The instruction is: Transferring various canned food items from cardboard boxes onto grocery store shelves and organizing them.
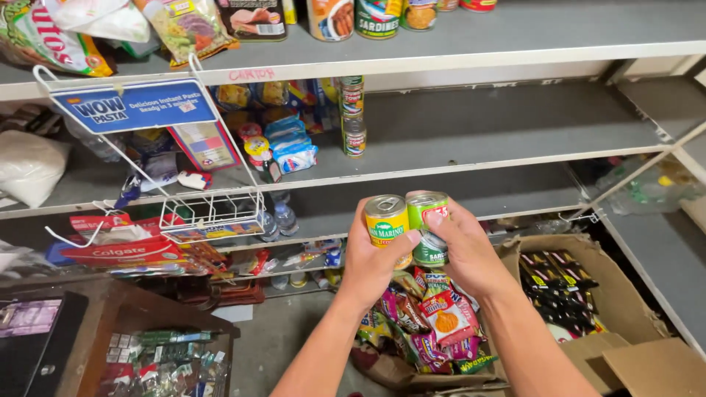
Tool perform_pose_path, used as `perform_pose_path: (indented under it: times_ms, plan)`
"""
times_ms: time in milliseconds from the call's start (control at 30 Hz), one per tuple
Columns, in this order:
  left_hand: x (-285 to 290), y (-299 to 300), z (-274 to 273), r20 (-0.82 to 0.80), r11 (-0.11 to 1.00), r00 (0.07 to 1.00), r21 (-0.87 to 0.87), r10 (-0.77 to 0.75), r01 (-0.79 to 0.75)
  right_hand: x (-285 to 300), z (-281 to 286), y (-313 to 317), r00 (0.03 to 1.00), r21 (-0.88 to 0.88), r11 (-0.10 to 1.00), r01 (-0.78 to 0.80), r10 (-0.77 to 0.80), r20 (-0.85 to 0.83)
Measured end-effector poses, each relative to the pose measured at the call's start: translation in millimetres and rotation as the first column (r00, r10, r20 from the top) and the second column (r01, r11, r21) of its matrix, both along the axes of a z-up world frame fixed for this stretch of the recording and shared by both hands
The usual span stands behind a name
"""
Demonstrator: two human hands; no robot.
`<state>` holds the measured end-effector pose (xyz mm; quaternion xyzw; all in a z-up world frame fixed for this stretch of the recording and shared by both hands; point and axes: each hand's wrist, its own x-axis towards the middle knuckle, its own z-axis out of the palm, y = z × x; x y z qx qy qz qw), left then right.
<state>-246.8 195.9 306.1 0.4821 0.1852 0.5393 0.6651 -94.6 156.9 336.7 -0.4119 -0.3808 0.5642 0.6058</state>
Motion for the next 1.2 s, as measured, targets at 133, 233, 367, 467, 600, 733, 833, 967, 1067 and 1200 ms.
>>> perform_pose_path:
  times_ms: [133, 233, 367, 467, 600, 733, 833, 967, 1067, 1200]
  plan:
    - [3, 25, -9, -0.029, 0.999, 1.000, -0.041, 0.009, -0.010, 7, -20, 28, 0.999, -0.020, 1.000, 0.011, -0.011, 0.044]
    - [12, 48, -21, -0.004, 0.998, 1.000, -0.054, 0.030, -0.030, 20, -32, 57, 0.999, -0.031, 0.999, -0.033, 0.034, 0.033]
    - [20, 71, -40, -0.076, 0.992, 0.989, -0.016, 0.124, -0.126, 39, -53, 86, 0.985, -0.004, 0.987, -0.160, 0.160, 0.058]
    - [24, 106, -46, -0.113, 0.986, 0.980, -0.001, 0.166, -0.167, 57, -59, 123, 0.964, 0.009, 0.980, -0.201, 0.196, 0.178]
    - [31, 156, -64, -0.210, 0.933, 0.910, 0.041, 0.358, -0.358, 92, -78, 174, 0.929, 0.077, 0.974, -0.212, 0.177, 0.326]
    - [31, 191, -90, -0.119, 0.891, 0.890, 0.185, 0.440, -0.415, 106, -89, 210, 0.941, 0.148, 0.962, -0.228, 0.179, 0.288]
    - [32, 197, -85, -0.097, 0.939, 0.935, 0.074, 0.342, -0.336, 114, -101, 234, 0.937, 0.152, 0.966, -0.209, 0.153, 0.314]
    - [33, 208, -91, -0.291, 0.882, 0.842, 0.279, 0.455, -0.380, 114, -111, 264, 0.839, 0.182, 0.966, -0.186, 0.059, 0.541]
    - [35, 220, -110, -0.298, 0.867, 0.836, 0.354, 0.461, -0.352, 110, -112, 279, 0.777, 0.158, 0.971, -0.181, 0.043, 0.628]
    - [32, 216, -113, -0.386, 0.862, 0.800, 0.409, 0.460, -0.299, 112, -124, 286, 0.743, 0.160, 0.971, -0.180, 0.028, 0.669]
